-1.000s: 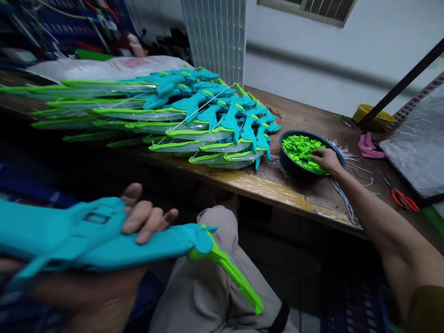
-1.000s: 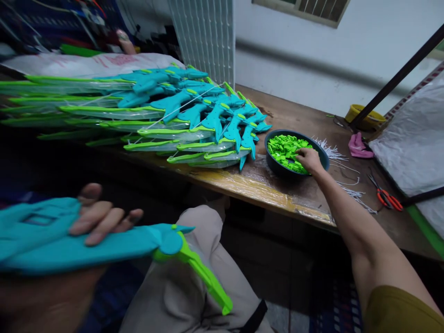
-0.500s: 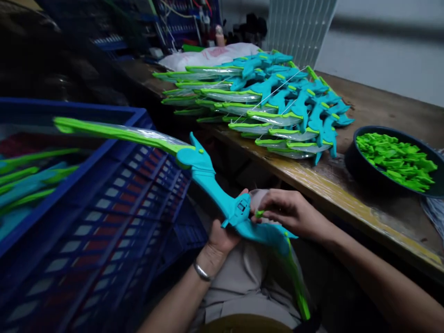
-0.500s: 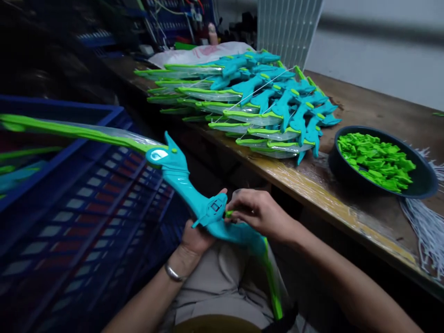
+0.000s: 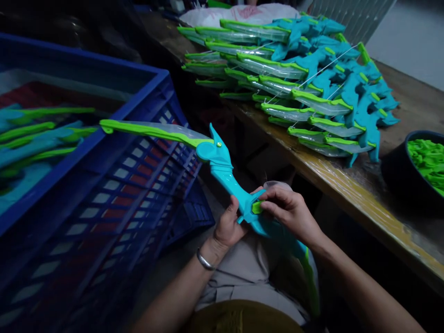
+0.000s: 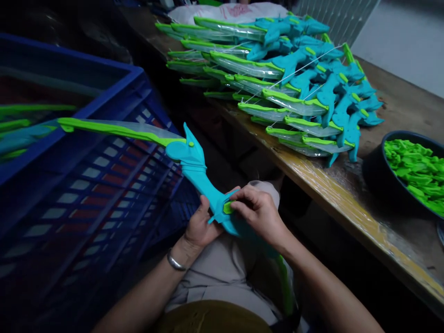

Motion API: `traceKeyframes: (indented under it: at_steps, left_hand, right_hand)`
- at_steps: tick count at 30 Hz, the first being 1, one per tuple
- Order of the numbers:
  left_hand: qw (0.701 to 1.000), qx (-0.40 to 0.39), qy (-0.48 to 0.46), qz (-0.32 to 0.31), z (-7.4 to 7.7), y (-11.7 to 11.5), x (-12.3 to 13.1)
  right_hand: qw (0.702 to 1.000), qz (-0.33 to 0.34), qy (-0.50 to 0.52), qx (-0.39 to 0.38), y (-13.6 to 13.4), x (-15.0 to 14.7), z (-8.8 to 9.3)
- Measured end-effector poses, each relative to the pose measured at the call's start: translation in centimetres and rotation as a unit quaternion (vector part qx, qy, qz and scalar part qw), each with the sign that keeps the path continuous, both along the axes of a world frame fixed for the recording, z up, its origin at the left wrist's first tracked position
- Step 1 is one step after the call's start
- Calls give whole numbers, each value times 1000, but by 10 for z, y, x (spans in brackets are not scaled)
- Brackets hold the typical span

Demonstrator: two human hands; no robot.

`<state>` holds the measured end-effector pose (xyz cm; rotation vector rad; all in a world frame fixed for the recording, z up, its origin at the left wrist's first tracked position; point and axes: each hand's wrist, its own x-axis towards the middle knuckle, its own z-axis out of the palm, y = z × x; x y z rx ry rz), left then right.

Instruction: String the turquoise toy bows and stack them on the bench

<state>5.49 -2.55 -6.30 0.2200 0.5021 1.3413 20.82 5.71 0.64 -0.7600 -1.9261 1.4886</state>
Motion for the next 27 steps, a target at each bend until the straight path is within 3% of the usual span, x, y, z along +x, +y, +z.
traceKeyframes:
  at_steps: [9, 12, 18, 21, 23, 27]
  left_hand:
    - [999, 4, 46, -10, 0, 0, -1]
    - [994, 8, 111, -9, 1, -1, 0]
    - [960, 6, 277, -37, 4, -4, -6]
    - [938, 1, 337, -76, 3, -7, -11]
    - [935, -7, 344, -86, 1, -8, -10]
    - [954, -42, 290, -62, -3, -4, -1]
  right_hand:
    - [988, -39, -43, 140, -6, 1, -10]
    - [985, -42, -55, 155, -10, 1, -8]
    - [985, -47, -92, 136, -2, 12, -10]
    - [987, 24, -138, 80, 9, 19, -11]
    - [984, 61, -161, 47, 15, 21, -12]
    - [984, 44, -173, 6, 21, 19, -15]
